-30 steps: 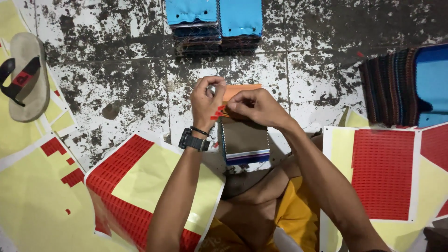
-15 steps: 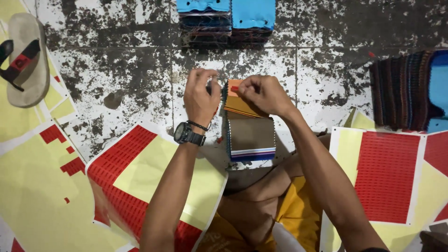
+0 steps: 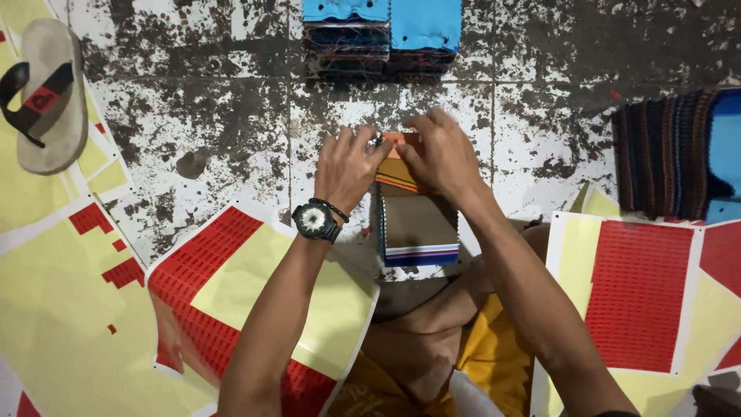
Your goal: The person sits on the floor and assembles notebooks by hand. They peel red adhesive strips from a yellow backing sheet and apply them to the spine of stacked blue, purple, and brown notebook covers, pressing them down to secure the binding.
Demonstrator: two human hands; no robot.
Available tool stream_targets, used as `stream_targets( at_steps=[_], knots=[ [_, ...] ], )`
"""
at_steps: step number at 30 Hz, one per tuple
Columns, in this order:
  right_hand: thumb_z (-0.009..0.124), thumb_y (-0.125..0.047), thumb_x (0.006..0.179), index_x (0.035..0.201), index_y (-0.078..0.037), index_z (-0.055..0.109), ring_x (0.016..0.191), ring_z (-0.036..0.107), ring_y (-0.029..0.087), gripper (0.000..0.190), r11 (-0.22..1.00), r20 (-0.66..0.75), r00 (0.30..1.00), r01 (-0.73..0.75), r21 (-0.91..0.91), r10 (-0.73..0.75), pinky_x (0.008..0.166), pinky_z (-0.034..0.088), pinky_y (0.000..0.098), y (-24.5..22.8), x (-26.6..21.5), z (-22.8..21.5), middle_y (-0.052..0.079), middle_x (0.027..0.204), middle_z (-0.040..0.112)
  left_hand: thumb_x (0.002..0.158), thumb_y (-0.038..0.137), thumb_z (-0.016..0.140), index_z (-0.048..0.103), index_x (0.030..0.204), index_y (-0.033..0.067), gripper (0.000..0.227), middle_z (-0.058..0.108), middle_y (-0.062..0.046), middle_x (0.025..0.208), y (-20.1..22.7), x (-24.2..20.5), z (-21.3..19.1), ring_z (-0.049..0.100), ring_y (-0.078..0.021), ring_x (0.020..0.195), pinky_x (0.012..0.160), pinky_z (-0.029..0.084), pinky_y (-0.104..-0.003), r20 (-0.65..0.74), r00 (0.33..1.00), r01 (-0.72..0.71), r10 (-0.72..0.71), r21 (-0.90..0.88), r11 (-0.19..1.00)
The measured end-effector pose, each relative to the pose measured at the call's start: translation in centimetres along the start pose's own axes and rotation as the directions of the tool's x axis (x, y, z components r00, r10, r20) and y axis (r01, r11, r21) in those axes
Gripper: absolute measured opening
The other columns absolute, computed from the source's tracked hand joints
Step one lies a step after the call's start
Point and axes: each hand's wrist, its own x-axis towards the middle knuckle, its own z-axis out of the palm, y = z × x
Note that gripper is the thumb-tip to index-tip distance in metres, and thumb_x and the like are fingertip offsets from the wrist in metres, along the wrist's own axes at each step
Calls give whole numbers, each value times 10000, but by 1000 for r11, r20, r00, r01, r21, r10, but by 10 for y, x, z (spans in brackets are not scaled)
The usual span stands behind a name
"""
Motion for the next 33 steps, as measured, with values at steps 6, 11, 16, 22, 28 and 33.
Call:
stream_targets(
  at_steps=[6, 11, 16, 22, 28, 33],
  knots=[
    [808, -188, 880, 959, -167, 768, 878, 681, 271, 90, 976, -116, 976, 166, -139, -182, 760, 571, 419, 34, 9, 32, 37, 898, 689, 928, 65, 593, 759, 988, 181, 210, 575, -21, 1059, -3, 3, -2, 626, -319, 937, 674, 492, -411, 52, 980, 196, -191, -400, 895],
    [798, -186, 889, 789, -171, 747, 827, 680, 203, 113, 880, -421, 779, 356, -315, -465, 794, 525, 370, 34, 2, 34, -9, 857, 685, 946, -11, 536, 740, 1006, 114, 247, 628, -59, 977, 0, 1, 6, 586, -161, 745, 658, 478, -270, 176, 827, 475, -534, -727, 496],
    [745, -198, 925, 738, -182, 703, 844, 644, 179, 193, 817, -509, 642, 400, -416, -574, 767, 500, 340, 26, -9, 26, -28, 870, 655, 927, -38, 567, 733, 1001, 110, 235, 629, -29, 932, 4, 9, 1, 549, -89, 691, 634, 470, -236, 197, 754, 528, -627, -750, 399],
    [726, -66, 854, 997, 10, 762, 756, 725, 343, 165, 827, 71, 972, 149, 543, -222, 733, 564, 459, -31, -26, -46, 196, 794, 739, 966, 194, 599, 720, 1010, 176, 130, 642, -20, 974, 17, 22, 3, 653, -141, 919, 750, 482, -267, 257, 704, 581, -662, -745, 328],
    [738, -107, 895, 1008, 2, 766, 755, 632, 191, 159, 716, 184, 968, -7, 698, -170, 758, 535, 399, -25, -27, -31, 127, 786, 737, 1065, 312, 474, 679, 1070, 113, 286, 591, -74, 985, 31, 26, 13, 615, -215, 952, 820, 474, -343, 265, 718, 550, -643, -783, 292],
    [708, -109, 940, 1041, 6, 757, 764, 652, 243, 161, 785, 201, 974, -42, 618, -106, 735, 541, 394, -6, -30, -19, 132, 802, 718, 1043, 151, 491, 625, 1101, 114, 150, 549, -64, 968, 26, 28, 2, 632, -266, 932, 777, 511, -375, 79, 731, 579, -678, -597, 555]
  ],
)
